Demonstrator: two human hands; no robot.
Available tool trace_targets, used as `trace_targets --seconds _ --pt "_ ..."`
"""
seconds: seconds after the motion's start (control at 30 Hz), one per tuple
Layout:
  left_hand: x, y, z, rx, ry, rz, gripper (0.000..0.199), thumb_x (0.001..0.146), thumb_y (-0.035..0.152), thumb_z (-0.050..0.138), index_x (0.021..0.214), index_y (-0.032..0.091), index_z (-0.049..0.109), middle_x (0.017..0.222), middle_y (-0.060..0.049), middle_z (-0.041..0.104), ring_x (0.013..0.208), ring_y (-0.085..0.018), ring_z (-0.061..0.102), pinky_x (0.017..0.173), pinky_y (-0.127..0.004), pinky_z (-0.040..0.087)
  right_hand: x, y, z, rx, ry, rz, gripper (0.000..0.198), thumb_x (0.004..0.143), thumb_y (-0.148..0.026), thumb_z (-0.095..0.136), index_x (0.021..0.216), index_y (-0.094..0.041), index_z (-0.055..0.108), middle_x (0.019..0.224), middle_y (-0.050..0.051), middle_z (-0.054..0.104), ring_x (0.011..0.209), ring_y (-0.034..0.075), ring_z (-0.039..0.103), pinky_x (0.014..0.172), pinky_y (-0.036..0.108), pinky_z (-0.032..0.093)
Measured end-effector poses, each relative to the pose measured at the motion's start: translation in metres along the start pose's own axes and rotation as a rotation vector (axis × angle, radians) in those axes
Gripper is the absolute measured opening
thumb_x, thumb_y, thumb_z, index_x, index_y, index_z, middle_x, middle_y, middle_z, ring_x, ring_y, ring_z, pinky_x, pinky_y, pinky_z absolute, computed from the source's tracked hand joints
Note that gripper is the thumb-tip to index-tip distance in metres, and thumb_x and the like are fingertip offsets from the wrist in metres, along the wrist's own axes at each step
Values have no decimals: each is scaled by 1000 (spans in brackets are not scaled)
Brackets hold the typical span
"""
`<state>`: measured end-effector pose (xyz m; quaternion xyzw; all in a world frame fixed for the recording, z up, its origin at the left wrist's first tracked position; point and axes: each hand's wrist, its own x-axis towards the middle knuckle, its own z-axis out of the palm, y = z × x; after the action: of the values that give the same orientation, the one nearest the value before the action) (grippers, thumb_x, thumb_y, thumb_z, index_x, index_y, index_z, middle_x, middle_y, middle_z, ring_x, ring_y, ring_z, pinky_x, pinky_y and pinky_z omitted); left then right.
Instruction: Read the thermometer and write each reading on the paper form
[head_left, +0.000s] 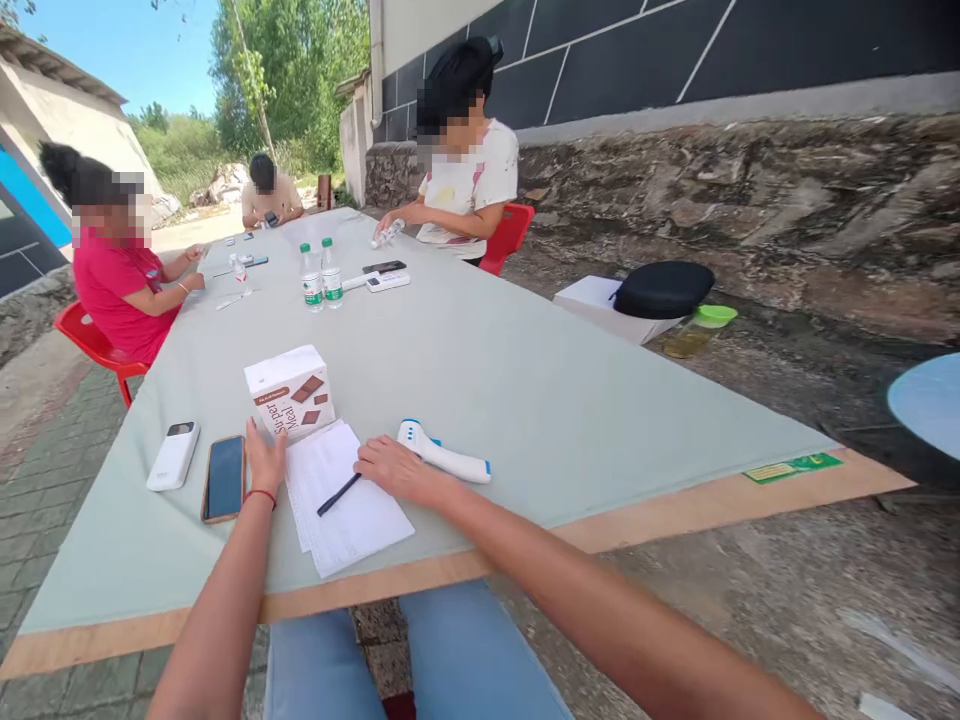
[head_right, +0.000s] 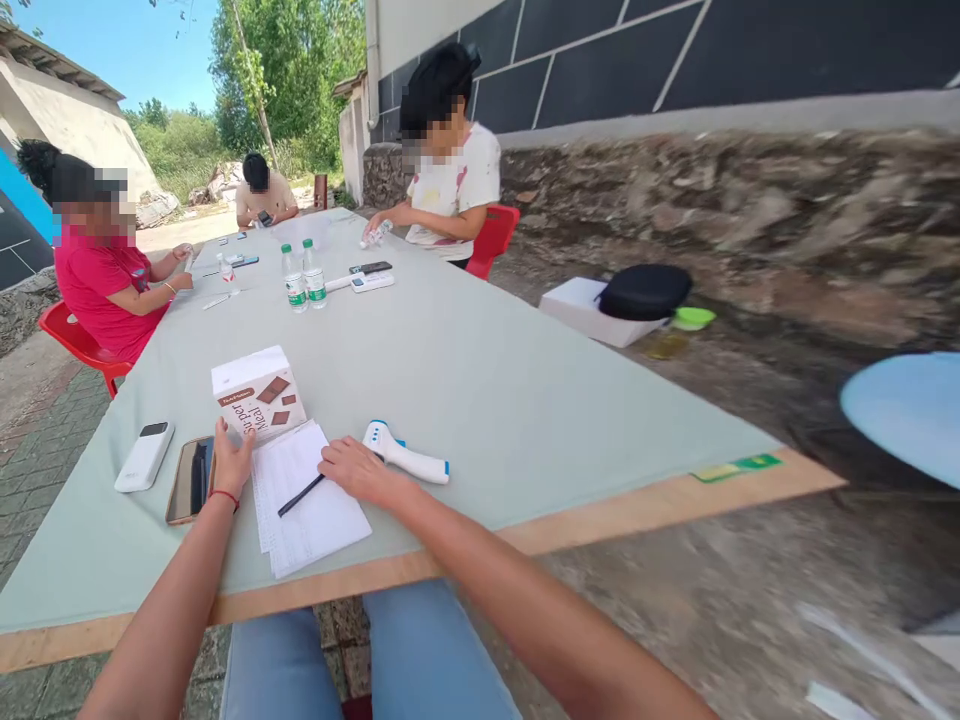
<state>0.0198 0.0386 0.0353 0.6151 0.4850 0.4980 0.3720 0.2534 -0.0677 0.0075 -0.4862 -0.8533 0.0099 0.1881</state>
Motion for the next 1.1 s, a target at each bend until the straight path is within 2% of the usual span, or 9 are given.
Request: trace_targets --seconds 0.03,0.1,0.2,0.27,0.33,0.5,0.83,1.1 --pt "-11 -4 1 51 52 -1 57 68 31 74 118 20 48 132 -14 46 139 -32 27 114 -48 20 -4 0 2 85 53 53 22 95 -18 42 88 -18 64 88 8 62 81 19 50 77 33 34" --pt "-37 -8 6 237 95 44 52 68 26 71 115 20 49 129 -13 45 135 -33 30 113 -52 19 -10 -4 6 308 225 259 18 93 -27 45 88 -19 60 81 5 61 75 18 52 74 32 37" --pt "-74 -6 17 541 -31 173 35 73 23 67 106 21 57 123 -11 48 124 -32 41 109 -52 24 -4 -17 11 757 480 593 19 83 -40 52 86 -22 55 68 -2 56 63 16 52 66 29 41" --pt "-89 -2 24 636 -129 220 24 75 22 67 98 22 62 120 -11 50 120 -31 43 107 -52 24 6 -27 14 1027 510 674 23 76 -43 54 86 -22 55 63 -4 56 58 15 53 63 29 43" --pt "-97 0 28 688 -183 234 18 76 23 68 94 23 65 117 -11 53 117 -31 45 107 -54 21 16 -34 16 1147 455 693 25 70 -42 55 82 -21 57 61 -4 57 55 14 54 62 29 45" --pt "-104 -1 34 765 -206 241 17 78 27 68 95 23 69 115 -12 55 114 -31 46 107 -57 19 20 -39 26 1007 465 779 18 61 -39 57 67 -22 55 61 -2 58 57 14 51 57 28 43" --pt "-109 13 35 868 -259 186 20 83 33 65 101 25 69 119 -10 53 119 -29 45 110 -56 19 12 -38 38 875 445 731 19 63 -40 55 66 -21 59 60 -1 61 57 16 53 58 29 44" --pt "-108 15 34 874 -271 188 20 83 34 65 101 24 69 119 -11 53 117 -29 46 110 -57 20 10 -36 42 810 413 706 17 67 -38 53 67 -22 59 59 -2 61 58 17 54 59 29 43"
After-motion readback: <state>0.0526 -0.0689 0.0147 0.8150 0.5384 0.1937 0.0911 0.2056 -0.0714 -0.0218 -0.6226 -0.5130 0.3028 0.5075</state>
